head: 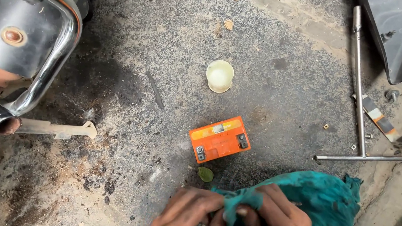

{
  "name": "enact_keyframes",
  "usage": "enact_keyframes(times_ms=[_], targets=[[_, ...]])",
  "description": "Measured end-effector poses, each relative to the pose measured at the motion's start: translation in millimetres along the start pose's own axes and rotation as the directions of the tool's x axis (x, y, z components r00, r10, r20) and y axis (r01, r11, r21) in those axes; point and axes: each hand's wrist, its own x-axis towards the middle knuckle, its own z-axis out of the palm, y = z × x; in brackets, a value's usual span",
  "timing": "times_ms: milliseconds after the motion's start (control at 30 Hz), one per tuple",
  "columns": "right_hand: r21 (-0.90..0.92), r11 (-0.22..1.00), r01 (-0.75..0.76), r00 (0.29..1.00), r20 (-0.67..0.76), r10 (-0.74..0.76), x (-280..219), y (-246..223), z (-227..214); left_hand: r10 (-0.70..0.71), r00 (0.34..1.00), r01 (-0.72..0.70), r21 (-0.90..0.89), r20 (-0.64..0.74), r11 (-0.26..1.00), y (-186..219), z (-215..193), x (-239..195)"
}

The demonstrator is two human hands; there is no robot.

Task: The person cleans the terminals of an orange battery using a small brush and a green cloth. They scrub the terminals, wipe them with the cloth, and repeat the process to remove dirt and corrosion.

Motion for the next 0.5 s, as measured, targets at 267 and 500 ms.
enact_keyframes(times_ms=[267, 500], targets=[[-0.101, 0.995, 0.017, 0.994, -0.102, -0.027, -18, 19, -9, -0.001, 0.998, -0.003, -0.067, -0.059, 0.998, -16, 20, -20], [-0.291, 0.926, -0.24, 0.969, -0.124, 0.212, -30, 177, -167, -0.145, 0.964, 0.103, 0.19, 0.224, 0.976, -107, -59, -69]])
